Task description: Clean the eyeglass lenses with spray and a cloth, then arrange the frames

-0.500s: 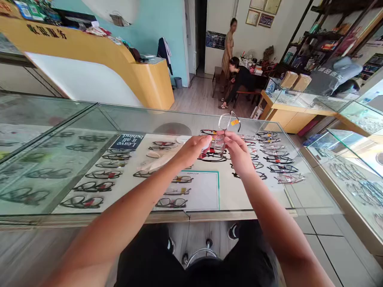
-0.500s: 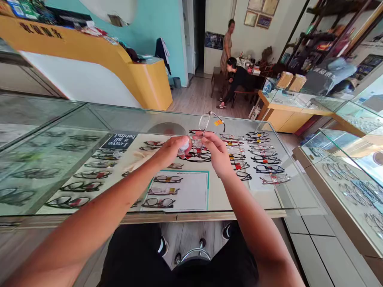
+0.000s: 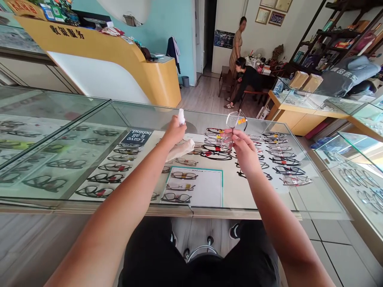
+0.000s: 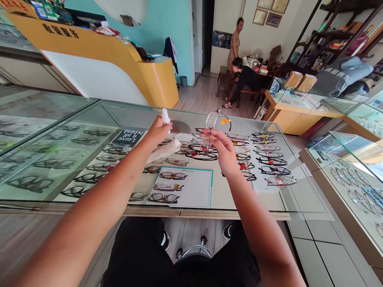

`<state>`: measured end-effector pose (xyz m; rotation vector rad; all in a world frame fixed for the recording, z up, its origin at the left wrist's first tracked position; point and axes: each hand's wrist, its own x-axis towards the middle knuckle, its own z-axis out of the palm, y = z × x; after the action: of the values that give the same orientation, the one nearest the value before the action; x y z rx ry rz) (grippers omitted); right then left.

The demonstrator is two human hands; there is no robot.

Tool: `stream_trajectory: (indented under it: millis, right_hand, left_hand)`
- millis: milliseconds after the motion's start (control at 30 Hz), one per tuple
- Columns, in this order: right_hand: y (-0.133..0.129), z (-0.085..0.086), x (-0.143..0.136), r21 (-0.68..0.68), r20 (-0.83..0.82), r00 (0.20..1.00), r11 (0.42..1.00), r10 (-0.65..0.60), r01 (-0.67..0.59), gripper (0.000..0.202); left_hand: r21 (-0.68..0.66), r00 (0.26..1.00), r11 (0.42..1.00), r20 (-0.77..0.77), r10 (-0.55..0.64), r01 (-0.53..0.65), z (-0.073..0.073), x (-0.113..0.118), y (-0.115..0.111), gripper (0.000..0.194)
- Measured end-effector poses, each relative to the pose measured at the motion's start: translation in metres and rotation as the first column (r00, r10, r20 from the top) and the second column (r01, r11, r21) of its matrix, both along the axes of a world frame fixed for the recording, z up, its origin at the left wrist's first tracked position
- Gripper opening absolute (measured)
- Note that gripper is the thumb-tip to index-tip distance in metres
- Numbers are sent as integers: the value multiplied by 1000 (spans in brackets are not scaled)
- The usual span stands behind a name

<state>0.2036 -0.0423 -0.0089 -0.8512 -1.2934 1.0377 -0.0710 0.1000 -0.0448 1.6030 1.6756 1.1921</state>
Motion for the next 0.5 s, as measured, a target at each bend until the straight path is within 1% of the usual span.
stream_trajectory:
  millis: [100, 200, 500]
  right_hand:
    - [-1, 1, -1, -3, 0, 1000, 1000, 5, -5, 22]
    - [-2, 2, -1, -13, 9, 1000, 1000, 15, -14, 25]
    - [-2, 4, -1, -14, -2, 1000, 1000, 23, -23, 22]
  left_hand:
    - [-32, 995, 999, -94, 31, -34, -7, -9, 7, 43]
    - [-40, 988, 998, -151, 40, -47, -8, -14, 6, 41]
    - [-94, 971, 992, -231, 58, -81, -8, -17, 1, 41]
